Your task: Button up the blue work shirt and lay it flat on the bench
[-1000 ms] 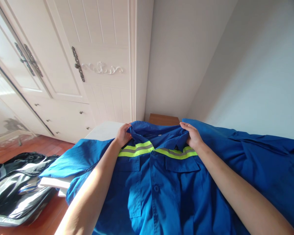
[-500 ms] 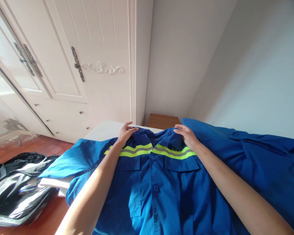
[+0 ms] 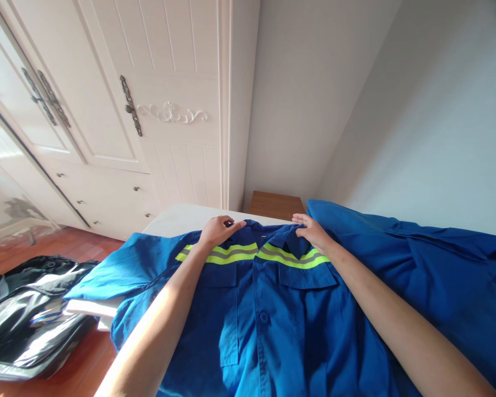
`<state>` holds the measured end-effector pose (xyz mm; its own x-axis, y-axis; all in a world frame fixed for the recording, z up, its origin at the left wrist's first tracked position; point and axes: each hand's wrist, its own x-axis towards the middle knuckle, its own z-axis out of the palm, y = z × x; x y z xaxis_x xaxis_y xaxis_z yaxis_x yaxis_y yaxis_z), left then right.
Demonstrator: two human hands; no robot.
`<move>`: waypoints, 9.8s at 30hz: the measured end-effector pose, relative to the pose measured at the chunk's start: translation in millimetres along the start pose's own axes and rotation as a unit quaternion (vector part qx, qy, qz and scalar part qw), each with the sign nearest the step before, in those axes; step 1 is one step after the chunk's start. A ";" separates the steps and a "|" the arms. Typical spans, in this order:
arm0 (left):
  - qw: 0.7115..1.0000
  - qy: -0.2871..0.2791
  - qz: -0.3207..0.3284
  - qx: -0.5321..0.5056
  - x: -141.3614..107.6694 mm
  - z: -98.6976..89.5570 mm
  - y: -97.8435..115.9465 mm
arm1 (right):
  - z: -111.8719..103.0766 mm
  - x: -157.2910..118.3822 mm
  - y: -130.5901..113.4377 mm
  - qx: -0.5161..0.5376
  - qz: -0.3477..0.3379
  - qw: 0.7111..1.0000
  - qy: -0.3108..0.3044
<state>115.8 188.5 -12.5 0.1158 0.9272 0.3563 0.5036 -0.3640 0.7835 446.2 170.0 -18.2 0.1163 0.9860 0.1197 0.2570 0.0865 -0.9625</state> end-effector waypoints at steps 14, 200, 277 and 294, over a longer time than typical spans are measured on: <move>0.989 0.046 -0.073 -0.123 3.9 -2.6 7.7 | 3.1 -8.7 -33.1 0.002 -0.204 0.962 0.183; 0.970 -0.083 -0.220 -0.059 -7.3 -5.7 23.6 | 139.8 16.5 -72.0 -0.564 -0.248 0.771 -0.159; 0.986 -0.096 -0.125 -0.062 -2.9 -30.5 13.6 | -3.5 -27.7 -49.2 0.030 0.133 0.977 -0.163; 0.983 0.107 -0.148 0.007 -0.2 -23.5 2.3 | -3.1 -8.3 -6.3 -0.030 0.057 0.998 -0.008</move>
<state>96.8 185.4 1.2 -0.2189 0.9520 0.2139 0.4994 -0.0790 0.8628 446.5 160.8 -12.4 0.1335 0.9910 0.0058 0.3002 -0.0349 -0.9533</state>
